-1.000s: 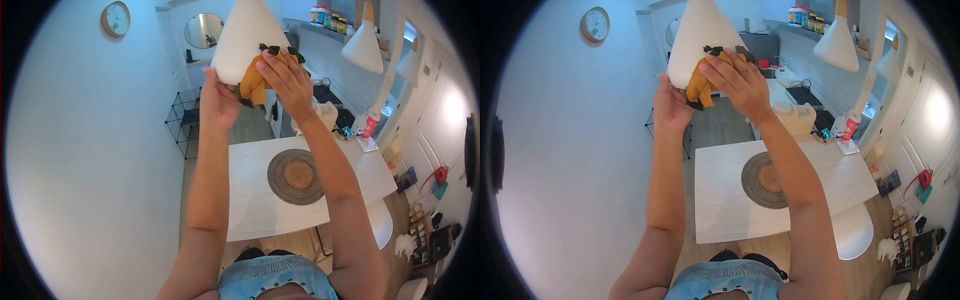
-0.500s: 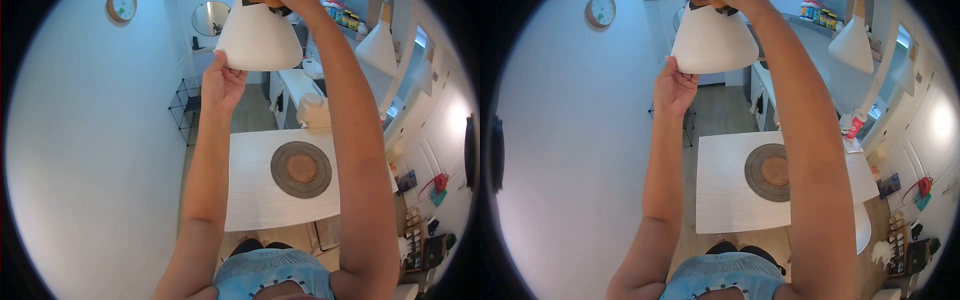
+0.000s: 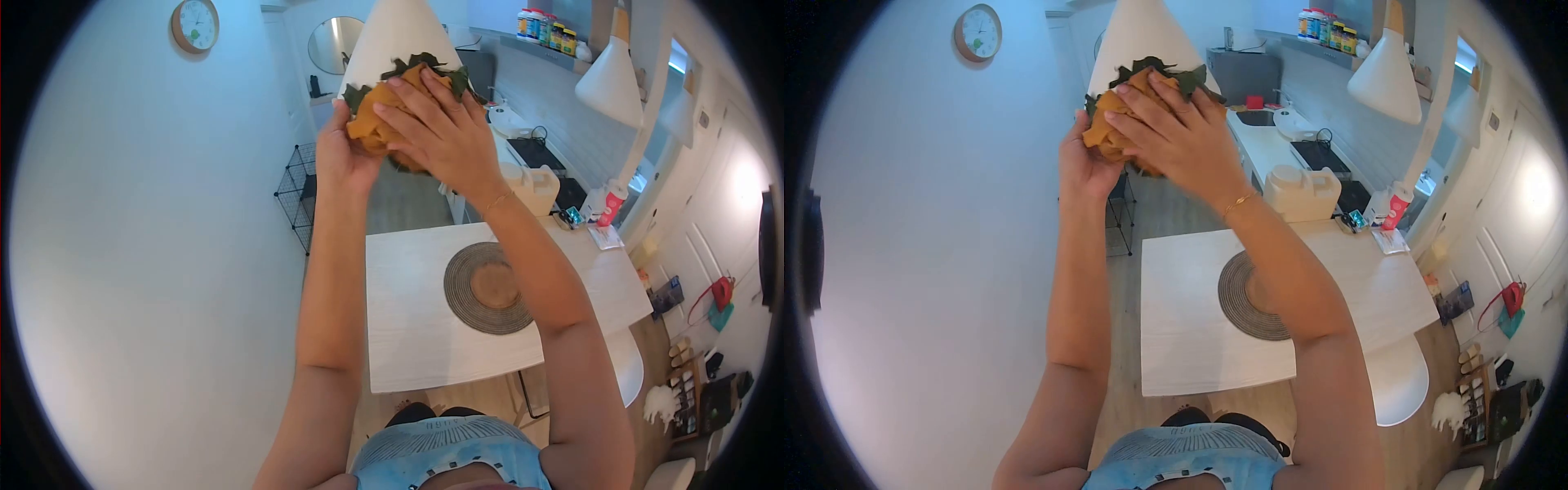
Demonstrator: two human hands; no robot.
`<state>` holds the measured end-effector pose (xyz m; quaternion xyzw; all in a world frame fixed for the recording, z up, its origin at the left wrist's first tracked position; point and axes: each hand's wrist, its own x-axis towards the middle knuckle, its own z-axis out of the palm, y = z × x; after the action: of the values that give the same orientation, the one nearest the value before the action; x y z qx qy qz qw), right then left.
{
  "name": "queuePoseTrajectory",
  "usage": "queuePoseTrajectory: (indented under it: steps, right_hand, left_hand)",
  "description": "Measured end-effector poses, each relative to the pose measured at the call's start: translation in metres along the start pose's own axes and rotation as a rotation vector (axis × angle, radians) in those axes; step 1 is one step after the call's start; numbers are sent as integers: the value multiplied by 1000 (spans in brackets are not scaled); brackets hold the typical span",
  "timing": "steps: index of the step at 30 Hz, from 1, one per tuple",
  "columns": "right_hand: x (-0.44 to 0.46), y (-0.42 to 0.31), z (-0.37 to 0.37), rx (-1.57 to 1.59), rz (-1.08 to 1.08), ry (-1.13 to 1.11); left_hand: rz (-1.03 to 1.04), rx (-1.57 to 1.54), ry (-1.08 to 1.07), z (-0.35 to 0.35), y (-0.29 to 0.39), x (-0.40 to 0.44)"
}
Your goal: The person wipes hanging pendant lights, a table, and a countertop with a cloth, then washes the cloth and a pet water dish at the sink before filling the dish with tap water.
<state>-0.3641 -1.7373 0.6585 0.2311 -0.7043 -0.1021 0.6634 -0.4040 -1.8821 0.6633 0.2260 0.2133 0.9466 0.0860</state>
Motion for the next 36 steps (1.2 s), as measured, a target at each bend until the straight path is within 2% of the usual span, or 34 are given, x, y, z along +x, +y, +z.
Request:
queuePoseTrajectory:
  steps: [3, 5, 6, 8, 10, 14, 16, 17, 18, 20, 22, 24, 25, 27, 30, 32, 33, 35, 36]
  right_hand:
    - [-15, 30, 10, -110, -133, 194]
    - [-25, 51, 20, -50, -69, 274]
    - [-24, 54, 21, 13, -8, 358]
    - [-24, 52, 25, 13, 3, 369]
    - [-14, 35, 20, -57, 66, 418]
    - [-17, 10, 3, -108, -46, 288]
    - [-26, 10, 0, -98, -206, 152]
    - [-31, 14, -7, 44, -216, 84]
    - [-40, 23, -8, 47, -216, 89]
    - [-60, 38, -4, 407, 67, -15]
    - [-42, 54, 2, 609, 424, 246]
    - [8, 77, 6, 711, 578, 291]
    - [43, 82, -2, 861, 666, 116]
    - [100, 78, -27, 999, 703, -132]
    - [131, 71, 25, 1044, 788, -204]
    - [122, 55, 15, 694, 682, -297]
    - [111, 45, 7, 635, 621, -242]
    - [71, 22, 15, 485, 483, 201]
    - [54, 18, 23, 378, 401, 192]
  left_hand:
    - [-24, 4, 41, 0, 0, 5]
    - [-19, -14, 86, -6, 1, 13]
    - [-72, -83, 48, -7, 3, 14]
    - [-121, -148, 13, -11, -2, 12]
    - [65, -122, -112, 10, -22, -17]
    - [110, -51, -54, 17, -38, -27]
    - [-6, -120, -66, 4, -22, -14]
    - [-28, -73, -193, -1, -16, -12]
    - [-24, -69, -193, -2, -12, -10]
    - [85, 36, 2, -3, -4, -8]
    - [104, 43, -22, -12, 4, -1]
    - [123, 75, 30, -13, 5, 3]
    - [119, 74, 27, -14, 4, 4]
    - [119, 51, 56, -13, 1, 7]
    - [92, 8, 52, -10, -1, 9]
    - [80, -19, 38, -12, -3, 9]
    - [71, -50, 26, -14, -3, 8]
    - [86, -31, -8, -9, 1, 6]
    - [92, -17, -33, -9, 3, 4]
